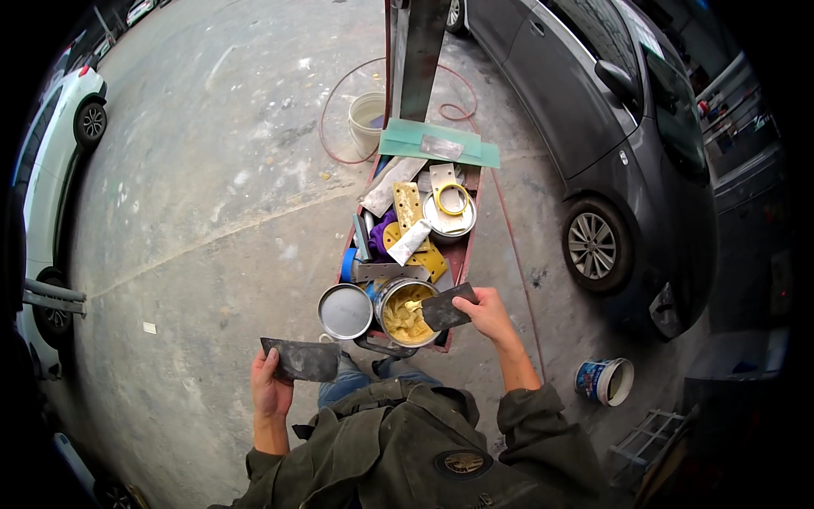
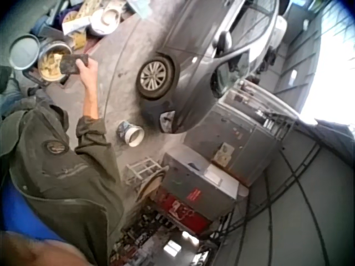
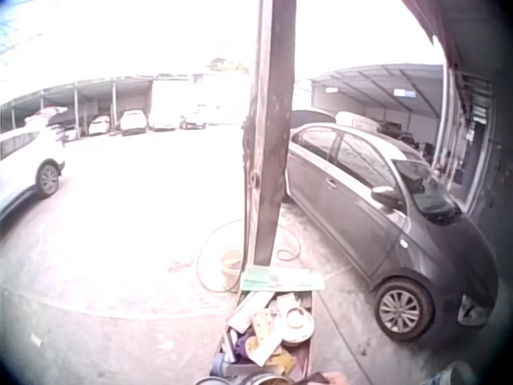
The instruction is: The person scoops yellow body filler from a can onto a metal mixing board, mixes it with a scraper, and applies it to the rear bumper of a gray car. They then use a yellow plastic spreader to smooth the filler over several spots on the bumper.
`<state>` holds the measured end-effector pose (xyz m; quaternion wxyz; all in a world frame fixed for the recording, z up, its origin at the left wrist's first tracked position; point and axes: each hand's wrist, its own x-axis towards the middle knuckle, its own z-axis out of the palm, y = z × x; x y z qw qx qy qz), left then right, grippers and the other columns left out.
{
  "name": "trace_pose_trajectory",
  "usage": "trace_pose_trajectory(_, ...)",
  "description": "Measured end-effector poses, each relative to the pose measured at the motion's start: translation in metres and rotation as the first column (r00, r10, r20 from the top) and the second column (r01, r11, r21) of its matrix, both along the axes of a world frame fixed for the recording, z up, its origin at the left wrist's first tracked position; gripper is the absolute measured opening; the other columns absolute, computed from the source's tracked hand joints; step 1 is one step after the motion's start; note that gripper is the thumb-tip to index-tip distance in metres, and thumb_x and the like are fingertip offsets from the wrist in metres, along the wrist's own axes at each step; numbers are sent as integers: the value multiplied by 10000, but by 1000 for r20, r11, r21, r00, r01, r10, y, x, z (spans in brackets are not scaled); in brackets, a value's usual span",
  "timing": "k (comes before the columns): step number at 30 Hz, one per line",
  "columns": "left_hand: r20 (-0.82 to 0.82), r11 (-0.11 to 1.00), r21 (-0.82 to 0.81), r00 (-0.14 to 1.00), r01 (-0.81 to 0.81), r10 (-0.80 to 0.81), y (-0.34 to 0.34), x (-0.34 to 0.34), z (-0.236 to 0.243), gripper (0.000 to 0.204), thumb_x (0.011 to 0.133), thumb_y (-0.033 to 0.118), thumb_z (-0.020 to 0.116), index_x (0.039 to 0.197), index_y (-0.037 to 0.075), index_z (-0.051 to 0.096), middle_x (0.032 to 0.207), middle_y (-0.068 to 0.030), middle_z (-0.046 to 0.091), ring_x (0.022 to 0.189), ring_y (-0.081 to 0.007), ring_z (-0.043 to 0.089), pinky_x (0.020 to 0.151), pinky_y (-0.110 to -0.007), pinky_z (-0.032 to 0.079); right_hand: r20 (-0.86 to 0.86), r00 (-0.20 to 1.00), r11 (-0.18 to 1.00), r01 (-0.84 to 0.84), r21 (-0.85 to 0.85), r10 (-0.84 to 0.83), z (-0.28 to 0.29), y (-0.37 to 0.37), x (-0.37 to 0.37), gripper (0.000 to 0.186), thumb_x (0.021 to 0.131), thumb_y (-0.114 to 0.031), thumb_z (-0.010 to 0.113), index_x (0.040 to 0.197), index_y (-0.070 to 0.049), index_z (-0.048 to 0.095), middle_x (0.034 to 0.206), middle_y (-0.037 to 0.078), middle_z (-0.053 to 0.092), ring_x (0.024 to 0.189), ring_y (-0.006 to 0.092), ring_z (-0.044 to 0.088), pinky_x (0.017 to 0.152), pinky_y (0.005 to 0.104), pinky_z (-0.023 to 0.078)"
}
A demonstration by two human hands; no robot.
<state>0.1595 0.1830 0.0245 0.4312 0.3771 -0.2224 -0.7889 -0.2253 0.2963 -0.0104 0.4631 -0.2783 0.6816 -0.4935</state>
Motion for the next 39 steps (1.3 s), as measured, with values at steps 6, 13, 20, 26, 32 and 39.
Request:
trace_pose_trajectory(6,-18,1000,2,1000,13,-13,-1,-4,1,154,940,92,530,1064,11,571,1020,-77,646,936,-169,623,851,-316,498,-236,970,998,-57,25,61,0,1,9,159,839,-105,635,929,16,686,774,45,690,666,102,608,635,276,496)
trace_pose_trajectory(13,-15,1000,10,1000,1,0,3,1,-3,155,934,92,539,1065,19,575,1011,-71,652,920,-164,630,843,-316,503,-844,459,935,-331,127,277,-30,-28,61,175,791,-141,579,920,-93,687,830,68,678,790,284,638,684,384,515)
trace_pose_trajectory(20,-15,998,13,998,-61,62,10,16,-4,143,933,98,545,1049,22,580,999,-68,655,907,-160,632,831,-312,508,-801,503,914,-384,129,325,-14,-21,82,169,802,-100,618,951,-95,699,833,97,678,754,286,633,677,352,510)
trace_pose_trajectory(26,-23,999,34,1000,-18,19,8,9,-6,147,938,106,537,1048,16,576,988,-75,655,892,-163,640,819,-313,519,-176,984,1000,-14,18,17,-26,4,22,147,848,-95,630,943,-1,691,798,55,692,698,96,620,658,273,503)
trace_pose_trajectory(32,9,999,41,1000,21,-22,5,-5,0,192,936,109,550,1090,-1,580,1015,-79,659,883,-154,644,802,-299,522,133,982,990,138,-8,-135,4,13,14,143,861,-65,637,949,41,676,854,35,688,743,89,621,705,252,498)
trace_pose_trajectory(39,48,970,-20,969,242,-240,-5,-44,9,196,944,128,546,1088,-4,574,986,-64,663,860,-127,636,784,-277,515,220,966,961,185,-208,-138,75,17,30,153,867,-59,639,974,43,679,908,54,693,799,107,628,753,258,497)
